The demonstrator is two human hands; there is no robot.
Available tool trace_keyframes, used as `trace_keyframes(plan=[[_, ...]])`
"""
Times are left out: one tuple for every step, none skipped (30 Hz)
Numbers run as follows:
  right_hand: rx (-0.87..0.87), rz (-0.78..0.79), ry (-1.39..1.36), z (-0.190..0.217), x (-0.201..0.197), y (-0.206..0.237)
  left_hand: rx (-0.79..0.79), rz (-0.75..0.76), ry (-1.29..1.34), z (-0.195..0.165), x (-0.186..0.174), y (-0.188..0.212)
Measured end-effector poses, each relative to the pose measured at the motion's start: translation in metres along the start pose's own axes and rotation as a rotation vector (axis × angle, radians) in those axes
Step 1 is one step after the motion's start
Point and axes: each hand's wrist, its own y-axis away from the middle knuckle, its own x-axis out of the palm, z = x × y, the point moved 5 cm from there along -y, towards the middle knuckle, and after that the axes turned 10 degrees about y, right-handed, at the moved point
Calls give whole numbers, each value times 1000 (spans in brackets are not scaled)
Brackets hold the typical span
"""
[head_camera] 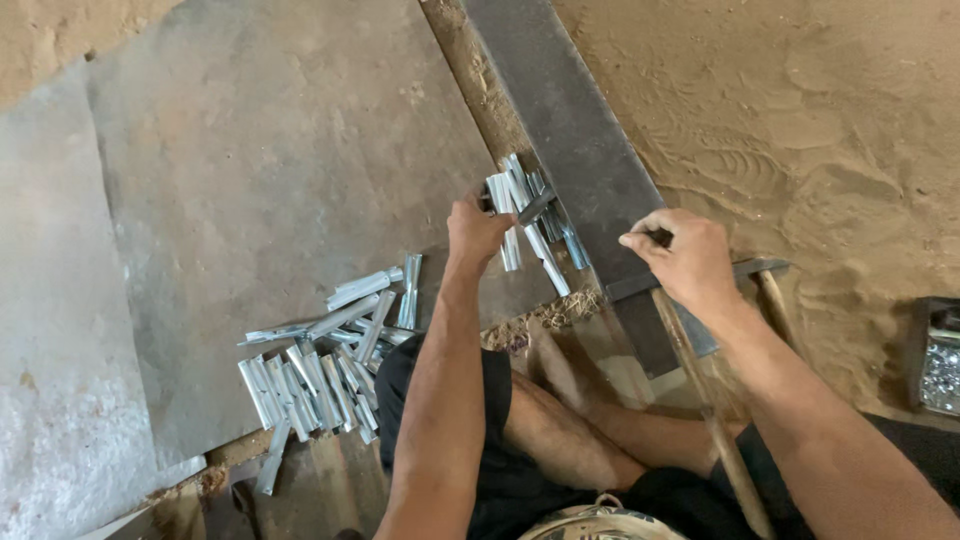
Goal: The person sits on the floor and repeatedly hammers small metal rods placed on a metal beam. They pick up each rod, position it, strike it with a hammer, and then place it aside. The process is repeated for multiple rods.
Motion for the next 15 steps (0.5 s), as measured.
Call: trace_keyframes(plan=[[-64, -23, 80, 7, 8, -8, -11, 89, 225, 0, -6, 7], [-130, -49, 161, 13, 13, -13, -18, 179, 452, 0, -9, 15], [-156, -66, 179, 16, 16, -16, -38, 209, 564, 1, -14, 24], [-181, -83, 200, 19, 17, -16, -59, 241, 677, 4, -17, 35], [-204, -96, 224, 24, 16, -13, -85, 275, 793, 6, -18, 46], [-125, -14, 183, 24, 18, -10, -98, 259, 824, 9, -17, 56], [-45, 66, 143, 27, 20, -5, -109, 244, 855, 11, -15, 64], [40, 148, 103, 30, 23, 1, -126, 233, 884, 13, -11, 72], [11, 153, -93, 42, 24, 9, -66, 292, 796, 10, -6, 78], [-16, 149, -288, 54, 24, 17, -3, 355, 706, 6, 1, 83], [-46, 138, -482, 64, 22, 22, 65, 420, 615, 2, 8, 88], [-71, 114, -510, 71, 19, 26, 114, 482, 569, -2, 15, 91], [-92, 97, -537, 76, 17, 30, 156, 540, 523, -5, 20, 95], [-108, 85, -566, 78, 13, 35, 192, 597, 477, -7, 24, 99], [-133, 62, -563, 79, 10, 38, 157, 610, 476, -6, 25, 101]])
